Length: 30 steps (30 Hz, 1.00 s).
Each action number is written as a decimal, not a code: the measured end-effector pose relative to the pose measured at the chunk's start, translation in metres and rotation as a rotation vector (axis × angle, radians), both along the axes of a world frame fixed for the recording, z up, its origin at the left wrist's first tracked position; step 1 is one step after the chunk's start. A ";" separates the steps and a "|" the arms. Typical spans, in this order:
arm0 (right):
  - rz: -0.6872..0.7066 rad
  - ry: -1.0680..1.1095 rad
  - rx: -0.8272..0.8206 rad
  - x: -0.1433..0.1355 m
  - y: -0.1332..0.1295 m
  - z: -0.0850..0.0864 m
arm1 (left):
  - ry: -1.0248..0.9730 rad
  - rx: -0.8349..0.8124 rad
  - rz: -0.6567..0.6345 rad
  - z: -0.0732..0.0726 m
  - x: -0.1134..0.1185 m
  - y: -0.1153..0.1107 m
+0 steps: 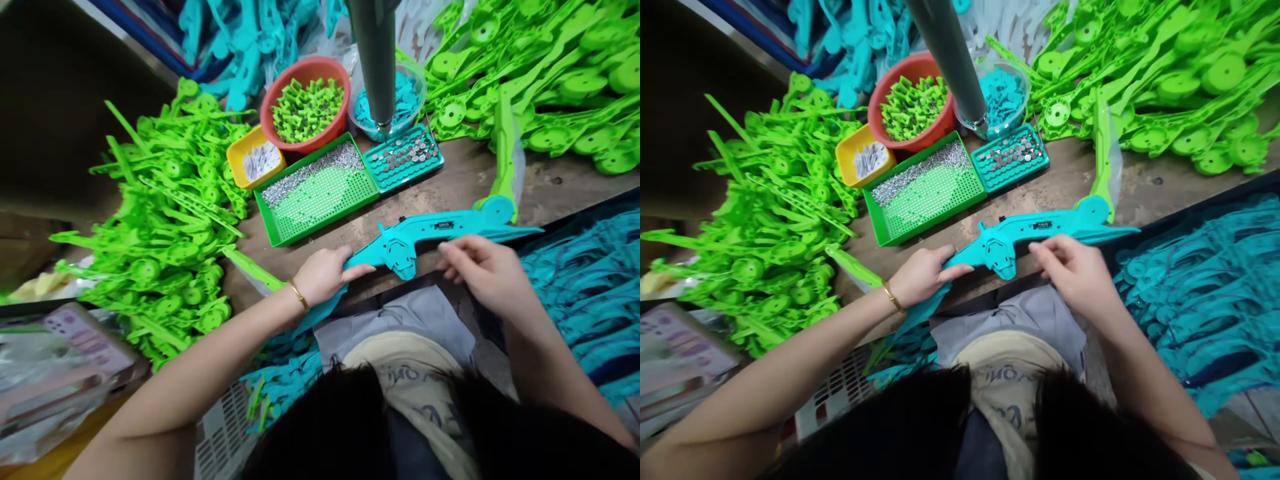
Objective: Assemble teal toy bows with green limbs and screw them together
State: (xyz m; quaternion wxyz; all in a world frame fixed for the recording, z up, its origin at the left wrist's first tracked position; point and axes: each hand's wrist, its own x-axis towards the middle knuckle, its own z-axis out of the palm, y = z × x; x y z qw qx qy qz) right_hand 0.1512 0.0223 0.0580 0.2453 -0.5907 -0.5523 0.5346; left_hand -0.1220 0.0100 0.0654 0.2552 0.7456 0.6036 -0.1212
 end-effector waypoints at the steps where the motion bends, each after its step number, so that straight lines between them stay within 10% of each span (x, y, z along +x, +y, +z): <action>1: 0.027 -0.119 0.159 0.002 0.005 0.006 | -0.013 -0.016 -0.008 -0.003 -0.004 0.000; 5: 0.400 -0.413 0.469 -0.014 0.046 0.013 | -0.072 -0.090 -0.029 -0.010 -0.021 0.000; 11: 0.818 -0.412 0.290 -0.065 0.097 0.003 | 0.036 0.123 -0.072 -0.011 -0.031 -0.012; 21: 0.956 -0.318 -0.035 -0.080 0.125 0.005 | -0.020 0.704 0.063 -0.027 0.007 -0.047; 30: 0.997 -0.352 -0.034 -0.083 0.128 0.012 | -0.093 0.789 0.109 -0.030 0.008 -0.056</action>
